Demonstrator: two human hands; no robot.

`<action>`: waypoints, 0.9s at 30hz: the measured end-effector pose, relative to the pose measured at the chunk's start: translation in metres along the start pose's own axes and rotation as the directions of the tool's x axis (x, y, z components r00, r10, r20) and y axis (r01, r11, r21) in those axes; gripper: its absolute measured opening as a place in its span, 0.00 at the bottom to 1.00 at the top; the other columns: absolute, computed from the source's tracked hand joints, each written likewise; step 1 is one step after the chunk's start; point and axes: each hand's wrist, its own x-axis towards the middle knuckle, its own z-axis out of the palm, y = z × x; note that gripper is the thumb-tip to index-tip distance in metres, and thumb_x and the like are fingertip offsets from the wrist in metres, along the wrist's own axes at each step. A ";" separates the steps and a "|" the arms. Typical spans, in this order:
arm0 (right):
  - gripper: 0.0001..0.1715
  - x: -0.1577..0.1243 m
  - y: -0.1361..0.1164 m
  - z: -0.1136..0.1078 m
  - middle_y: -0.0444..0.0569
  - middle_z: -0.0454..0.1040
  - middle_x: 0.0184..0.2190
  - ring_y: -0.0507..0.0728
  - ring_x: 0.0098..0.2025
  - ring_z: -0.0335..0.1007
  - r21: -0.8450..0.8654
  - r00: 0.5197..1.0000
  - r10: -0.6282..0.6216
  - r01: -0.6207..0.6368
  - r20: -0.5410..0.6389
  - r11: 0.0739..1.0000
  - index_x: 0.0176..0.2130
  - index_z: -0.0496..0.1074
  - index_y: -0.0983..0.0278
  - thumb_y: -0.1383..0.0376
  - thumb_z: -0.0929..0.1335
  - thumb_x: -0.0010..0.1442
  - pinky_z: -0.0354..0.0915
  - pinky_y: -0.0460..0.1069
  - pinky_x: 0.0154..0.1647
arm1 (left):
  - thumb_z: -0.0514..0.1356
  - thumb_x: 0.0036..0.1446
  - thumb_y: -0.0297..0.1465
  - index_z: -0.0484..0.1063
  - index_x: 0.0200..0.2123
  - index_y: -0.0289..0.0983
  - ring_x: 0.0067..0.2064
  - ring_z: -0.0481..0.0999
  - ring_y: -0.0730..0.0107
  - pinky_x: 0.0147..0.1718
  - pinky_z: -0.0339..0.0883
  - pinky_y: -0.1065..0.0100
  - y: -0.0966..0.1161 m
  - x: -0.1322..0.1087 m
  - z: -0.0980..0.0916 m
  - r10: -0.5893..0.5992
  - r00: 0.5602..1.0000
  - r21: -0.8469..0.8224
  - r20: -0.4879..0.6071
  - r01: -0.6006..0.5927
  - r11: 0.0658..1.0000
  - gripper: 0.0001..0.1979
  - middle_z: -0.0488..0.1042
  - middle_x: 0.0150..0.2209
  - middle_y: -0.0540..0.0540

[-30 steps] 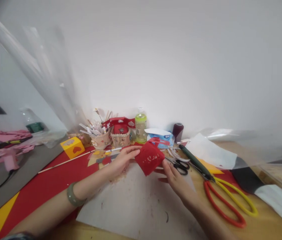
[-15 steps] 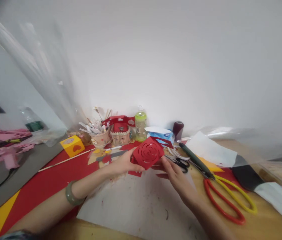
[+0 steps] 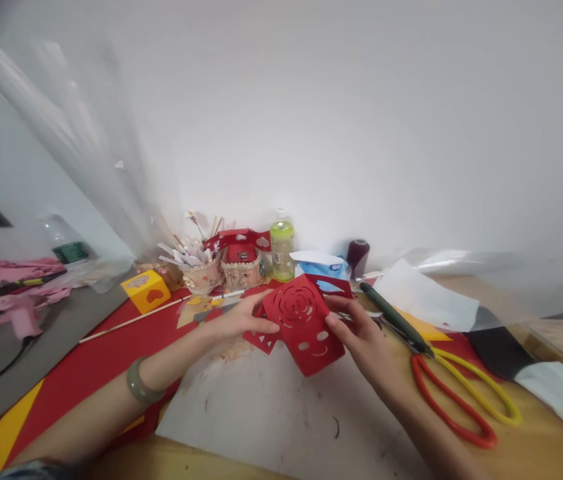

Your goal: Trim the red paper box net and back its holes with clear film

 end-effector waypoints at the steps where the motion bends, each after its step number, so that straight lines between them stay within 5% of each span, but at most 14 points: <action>1: 0.22 -0.001 -0.001 0.000 0.48 0.73 0.44 0.60 0.44 0.67 0.008 0.999 0.021 -0.021 0.025 1.000 0.41 0.72 0.59 0.50 0.71 0.49 0.65 0.51 0.42 | 0.70 0.40 0.34 0.66 0.50 0.32 0.50 0.70 0.51 0.48 0.62 0.55 0.000 0.000 0.000 0.005 1.000 -0.007 0.000 -0.005 1.000 0.32 0.71 0.48 0.35; 5: 0.18 -0.005 -0.003 0.002 0.44 0.73 0.26 0.54 0.28 0.67 0.088 0.994 0.099 -0.102 0.038 0.991 0.30 0.73 0.62 0.51 0.73 0.47 0.64 0.46 0.28 | 0.72 0.37 0.31 0.64 0.54 0.36 0.58 0.62 0.49 0.55 0.55 0.54 -0.001 0.000 -0.007 0.057 0.998 0.044 0.003 -0.057 0.997 0.38 0.63 0.57 0.37; 9: 0.19 -0.011 -0.016 0.004 0.43 0.72 0.22 0.52 0.21 0.66 0.212 0.979 0.200 -0.201 0.026 0.956 0.32 0.70 0.60 0.50 0.72 0.46 0.62 0.45 0.20 | 0.72 0.33 0.27 0.58 0.59 0.41 0.63 0.54 0.50 0.60 0.45 0.52 0.002 -0.001 -0.013 0.139 0.981 0.283 0.134 -0.172 0.943 0.47 0.57 0.61 0.40; 12: 0.23 -0.014 -0.034 0.008 0.48 0.76 0.33 0.58 0.33 0.74 0.381 0.976 0.216 -0.213 0.036 0.900 0.37 0.73 0.57 0.44 0.67 0.50 0.69 0.50 0.29 | 0.70 0.39 0.26 0.56 0.61 0.43 0.58 0.63 0.50 0.55 0.56 0.52 0.004 -0.002 -0.005 0.020 0.982 0.120 0.189 -0.043 0.992 0.45 0.65 0.57 0.39; 15: 0.33 -0.012 -0.049 0.012 0.47 0.73 0.48 0.63 0.51 0.68 0.504 0.987 0.079 -0.139 0.137 0.852 0.43 0.73 0.53 0.36 0.61 0.50 0.68 0.55 0.45 | 0.68 0.43 0.28 0.69 0.51 0.35 0.48 0.72 0.56 0.50 0.62 0.58 -0.002 -0.002 0.012 -0.113 0.993 -0.233 0.043 0.120 0.965 0.29 0.73 0.47 0.38; 17: 0.32 -0.010 -0.049 0.015 0.45 0.69 0.53 0.63 0.56 0.62 0.386 0.982 -0.024 -0.052 0.190 0.921 0.47 0.70 0.51 0.37 0.62 0.51 0.63 0.57 0.52 | 0.64 0.50 0.36 0.72 0.44 0.33 0.44 0.74 0.60 0.47 0.64 0.60 -0.013 -0.004 0.024 -0.154 0.987 -0.332 -0.032 0.135 0.934 0.19 0.75 0.43 0.39; 20: 0.27 -0.010 -0.035 0.017 0.48 0.68 0.54 0.64 0.55 0.63 -0.107 0.984 -0.055 0.074 0.170 0.992 0.50 0.68 0.52 0.46 0.66 0.53 0.59 0.61 0.55 | 0.60 0.53 0.37 0.72 0.40 0.33 0.38 0.75 0.65 0.40 0.67 0.64 -0.034 -0.008 0.036 -0.260 0.959 -0.389 -0.112 0.199 0.900 0.14 0.76 0.38 0.40; 23: 0.31 -0.014 -0.009 0.019 0.54 0.67 0.54 0.67 0.56 0.61 -0.470 0.970 -0.078 0.182 0.231 0.864 0.52 0.68 0.58 0.47 0.67 0.51 0.54 0.65 0.57 | 0.55 0.57 0.36 0.71 0.41 0.36 0.32 0.74 0.70 0.33 0.68 0.68 -0.049 -0.014 0.041 -0.350 0.923 -0.392 -0.161 0.266 0.881 0.12 0.76 0.36 0.43; 27: 0.38 -0.020 0.018 0.018 0.55 0.58 0.60 0.68 0.62 0.50 -0.572 0.889 0.013 0.282 0.457 0.770 0.57 0.65 0.62 0.47 0.67 0.52 0.48 0.66 0.60 | 0.53 0.58 0.38 0.72 0.36 0.35 0.25 0.72 0.72 0.25 0.67 0.69 -0.049 -0.025 0.042 -0.439 0.893 -0.267 -0.095 0.402 0.876 0.13 0.75 0.29 0.45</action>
